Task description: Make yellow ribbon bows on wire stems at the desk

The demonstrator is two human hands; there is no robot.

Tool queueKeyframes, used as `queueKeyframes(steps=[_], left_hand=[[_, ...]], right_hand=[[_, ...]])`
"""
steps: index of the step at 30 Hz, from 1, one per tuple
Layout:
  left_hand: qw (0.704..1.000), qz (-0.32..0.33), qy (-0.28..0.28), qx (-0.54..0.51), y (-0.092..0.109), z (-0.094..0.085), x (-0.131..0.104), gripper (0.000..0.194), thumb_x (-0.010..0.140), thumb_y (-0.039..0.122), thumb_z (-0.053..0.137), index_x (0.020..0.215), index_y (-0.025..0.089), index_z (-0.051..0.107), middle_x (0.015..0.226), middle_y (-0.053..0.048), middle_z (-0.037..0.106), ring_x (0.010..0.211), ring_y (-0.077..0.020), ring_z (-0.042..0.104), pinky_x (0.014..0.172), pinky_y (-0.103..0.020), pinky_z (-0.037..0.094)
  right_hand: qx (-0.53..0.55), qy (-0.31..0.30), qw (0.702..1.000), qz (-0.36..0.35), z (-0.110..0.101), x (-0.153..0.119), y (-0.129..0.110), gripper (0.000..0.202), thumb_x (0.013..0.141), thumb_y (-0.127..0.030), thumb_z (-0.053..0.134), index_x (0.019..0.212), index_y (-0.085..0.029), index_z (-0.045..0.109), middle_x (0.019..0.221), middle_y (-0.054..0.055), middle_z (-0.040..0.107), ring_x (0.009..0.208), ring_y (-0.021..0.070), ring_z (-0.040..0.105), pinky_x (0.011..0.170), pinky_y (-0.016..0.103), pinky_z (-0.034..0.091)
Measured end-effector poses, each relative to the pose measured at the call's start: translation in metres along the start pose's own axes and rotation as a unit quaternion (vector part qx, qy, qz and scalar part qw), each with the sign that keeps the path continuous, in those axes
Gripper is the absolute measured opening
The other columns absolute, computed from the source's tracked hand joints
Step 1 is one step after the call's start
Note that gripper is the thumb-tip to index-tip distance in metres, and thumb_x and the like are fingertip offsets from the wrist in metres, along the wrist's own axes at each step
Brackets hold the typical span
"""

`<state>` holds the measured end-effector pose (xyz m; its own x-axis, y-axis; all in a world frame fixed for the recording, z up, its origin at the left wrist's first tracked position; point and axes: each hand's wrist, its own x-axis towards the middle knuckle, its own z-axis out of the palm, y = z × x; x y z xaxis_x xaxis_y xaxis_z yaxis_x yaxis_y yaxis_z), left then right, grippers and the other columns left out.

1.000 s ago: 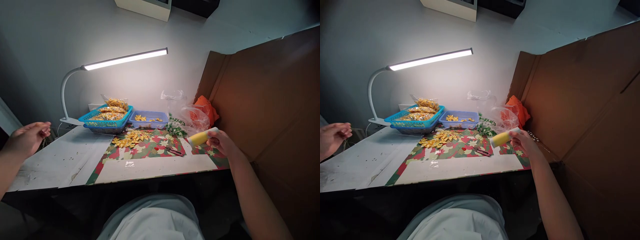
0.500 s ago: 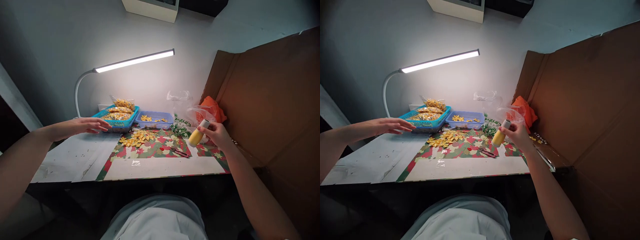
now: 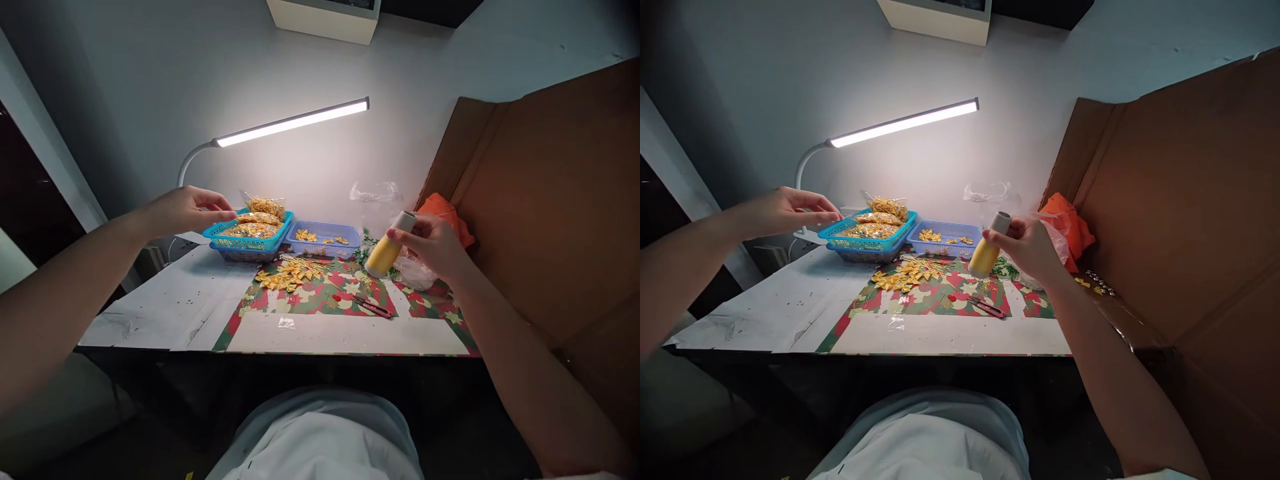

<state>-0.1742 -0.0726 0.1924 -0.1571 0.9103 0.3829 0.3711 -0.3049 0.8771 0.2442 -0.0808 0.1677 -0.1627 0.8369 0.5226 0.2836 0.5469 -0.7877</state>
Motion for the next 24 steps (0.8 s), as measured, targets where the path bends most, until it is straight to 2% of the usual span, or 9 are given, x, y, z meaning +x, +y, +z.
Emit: queueKeyframes(steps=[2, 4, 6, 9, 12, 14, 16, 21, 24], left_hand=[[0.991, 0.027, -0.082, 0.103, 0.002, 0.027, -0.013, 0.014, 0.079, 0.009, 0.07, 0.092, 0.007, 0.072, 0.082, -0.001, 0.073, 0.074, -0.01, 0.062, 0.07, -0.018, 0.046], [0.978, 0.069, -0.18, 0.076, 0.003, 0.067, -0.029, 0.026, 0.081, 0.025, 0.07, 0.105, 0.015, 0.07, 0.11, -0.005, 0.071, 0.099, -0.0167, 0.063, 0.089, -0.028, 0.046], [0.959, 0.079, -0.27, -0.02, 0.002, 0.116, -0.045, 0.041, 0.078, 0.034, 0.072, 0.116, 0.02, 0.064, 0.12, -0.006, 0.066, 0.108, -0.0203, 0.06, 0.092, -0.032, 0.047], [0.919, 0.056, -0.358, -0.156, -0.003, 0.186, -0.065, 0.044, 0.073, 0.038, 0.075, 0.111, 0.02, 0.062, 0.105, -0.006, 0.067, 0.102, -0.0188, 0.06, 0.088, -0.031, 0.048], [0.874, -0.022, -0.401, -0.275, -0.009, 0.223, -0.073, 0.028, 0.08, 0.043, 0.065, 0.078, 0.016, 0.058, 0.062, 0.002, 0.05, 0.061, -0.0114, 0.054, 0.062, -0.025, 0.047], [0.856, -0.07, -0.39, -0.331, -0.014, 0.222, -0.07, 0.038, 0.082, 0.04, 0.06, 0.058, 0.018, 0.039, 0.052, 0.008, 0.029, 0.042, -0.0055, 0.029, 0.043, -0.019, 0.03], [0.87, -0.09, -0.352, -0.335, -0.021, 0.208, -0.063, 0.041, 0.081, 0.033, 0.056, 0.054, 0.02, 0.028, 0.052, 0.008, 0.02, 0.042, -0.0054, 0.018, 0.039, -0.019, 0.019], [0.928, -0.07, -0.27, -0.246, -0.043, 0.165, -0.055, 0.043, 0.083, 0.035, 0.049, 0.053, 0.022, 0.021, 0.051, 0.008, 0.015, 0.044, -0.0074, 0.013, 0.04, -0.022, 0.015], [0.958, 0.016, -0.266, -0.104, -0.052, 0.155, -0.067, 0.044, 0.084, 0.041, 0.05, 0.053, 0.021, 0.027, 0.052, 0.007, 0.02, 0.046, -0.0083, 0.016, 0.042, -0.023, 0.015]], right_hand=[[0.02, -0.008, 1.0, 0.002, 0.005, 0.005, -0.006, 0.035, 0.067, -0.046, 0.077, 0.063, -0.017, 0.058, 0.05, -0.005, 0.037, 0.045, 0.006, 0.032, 0.041, 0.023, 0.023], [0.036, -0.008, 0.999, 0.0, 0.01, 0.011, -0.011, 0.037, 0.066, -0.048, 0.078, 0.063, -0.018, 0.056, 0.05, -0.007, 0.035, 0.045, 0.0054, 0.031, 0.041, 0.022, 0.023], [0.052, -0.006, 0.999, -0.006, 0.014, 0.017, -0.015, 0.042, 0.065, -0.05, 0.078, 0.06, -0.018, 0.052, 0.049, -0.008, 0.033, 0.044, 0.0049, 0.031, 0.041, 0.022, 0.025], [0.086, -0.005, 0.996, 0.004, 0.017, 0.022, -0.019, 0.048, 0.065, -0.055, 0.077, 0.057, -0.02, 0.044, 0.048, -0.008, 0.029, 0.043, 0.0054, 0.032, 0.042, 0.023, 0.028], [0.114, -0.009, 0.993, 0.027, 0.011, 0.022, -0.015, 0.052, 0.065, -0.059, 0.075, 0.057, -0.021, 0.041, 0.048, -0.009, 0.027, 0.043, 0.0059, 0.03, 0.042, 0.023, 0.03], [0.113, -0.025, 0.992, 0.044, 0.002, 0.02, -0.008, 0.052, 0.064, -0.061, 0.075, 0.058, -0.021, 0.042, 0.048, -0.009, 0.027, 0.043, 0.0059, 0.029, 0.042, 0.023, 0.029], [0.084, -0.039, 0.994, 0.055, -0.008, 0.014, 0.004, 0.05, 0.064, -0.061, 0.074, 0.059, -0.021, 0.045, 0.049, -0.008, 0.029, 0.044, 0.006, 0.029, 0.042, 0.023, 0.026], [-0.081, -0.024, 0.995, 0.061, -0.022, -0.005, 0.039, 0.045, 0.065, -0.059, 0.07, 0.062, -0.017, 0.055, 0.051, -0.006, 0.037, 0.047, 0.0068, 0.032, 0.045, 0.024, 0.022], [-0.196, 0.006, 0.979, 0.063, -0.021, -0.015, 0.059, 0.042, 0.069, -0.055, 0.066, 0.06, -0.016, 0.057, 0.053, -0.004, 0.045, 0.051, 0.0089, 0.038, 0.047, 0.024, 0.025]])
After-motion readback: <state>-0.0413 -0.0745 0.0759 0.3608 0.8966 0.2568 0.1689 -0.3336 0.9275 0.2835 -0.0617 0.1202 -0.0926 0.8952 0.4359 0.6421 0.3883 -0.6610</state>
